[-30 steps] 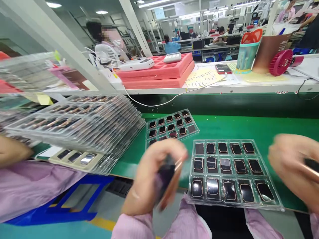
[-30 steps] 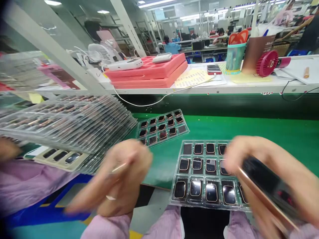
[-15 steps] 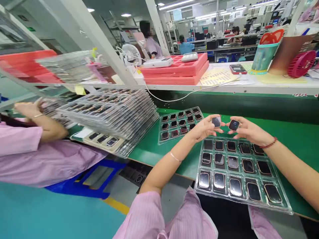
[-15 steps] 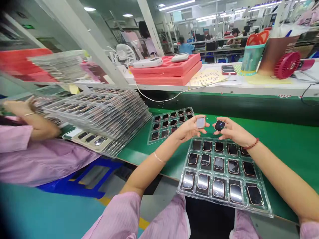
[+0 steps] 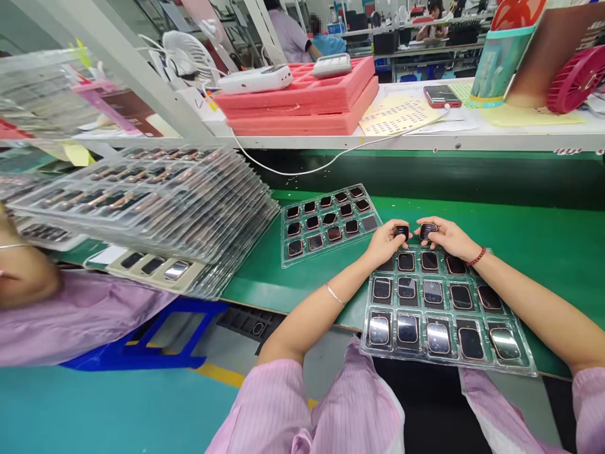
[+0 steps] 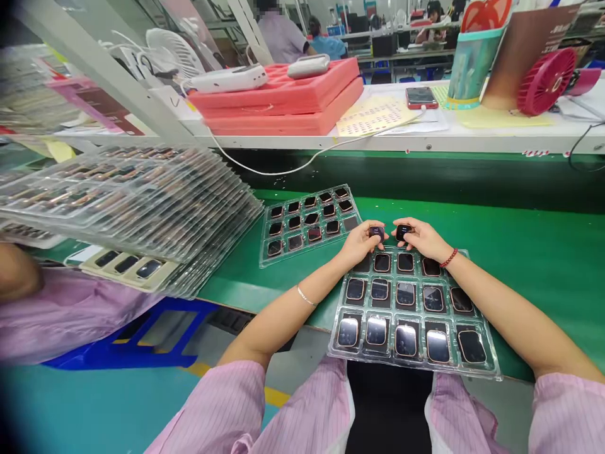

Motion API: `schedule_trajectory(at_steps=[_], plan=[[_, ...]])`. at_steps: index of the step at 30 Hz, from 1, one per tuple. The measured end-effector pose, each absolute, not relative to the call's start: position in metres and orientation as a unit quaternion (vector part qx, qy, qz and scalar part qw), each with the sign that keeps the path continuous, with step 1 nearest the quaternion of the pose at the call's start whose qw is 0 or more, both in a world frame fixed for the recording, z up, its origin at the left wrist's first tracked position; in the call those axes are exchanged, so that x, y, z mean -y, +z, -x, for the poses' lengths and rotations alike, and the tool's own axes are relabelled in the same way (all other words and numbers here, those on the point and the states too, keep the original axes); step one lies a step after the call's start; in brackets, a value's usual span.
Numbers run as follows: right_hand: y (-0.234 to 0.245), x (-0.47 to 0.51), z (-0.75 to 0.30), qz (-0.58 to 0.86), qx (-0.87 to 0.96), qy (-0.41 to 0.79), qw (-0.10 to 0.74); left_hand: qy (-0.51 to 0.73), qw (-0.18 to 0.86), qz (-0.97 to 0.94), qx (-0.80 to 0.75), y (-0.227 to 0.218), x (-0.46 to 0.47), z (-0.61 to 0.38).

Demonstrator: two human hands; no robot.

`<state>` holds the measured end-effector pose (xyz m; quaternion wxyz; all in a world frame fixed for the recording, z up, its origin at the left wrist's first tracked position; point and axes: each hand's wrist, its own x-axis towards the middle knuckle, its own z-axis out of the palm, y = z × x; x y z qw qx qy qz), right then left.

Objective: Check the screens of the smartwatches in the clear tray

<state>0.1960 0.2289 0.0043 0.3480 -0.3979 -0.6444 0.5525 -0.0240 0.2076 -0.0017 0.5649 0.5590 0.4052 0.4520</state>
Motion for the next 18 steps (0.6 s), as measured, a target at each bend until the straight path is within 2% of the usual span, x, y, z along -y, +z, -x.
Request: schedule_trajectory(at_steps=[13, 18], plan=[[0.000, -0.228, -0.199, 0.390, 0.665, 0.542, 0.334, 0.451, 0.563, -0.576, -0.383, -0.011, -0.209, 0.028], [-0.005, -0.232, -0.201, 0.375, 0.650, 0.558, 0.355, 0.433, 0.621, -0.551, -0.352, -0.011, -0.208, 0.031]])
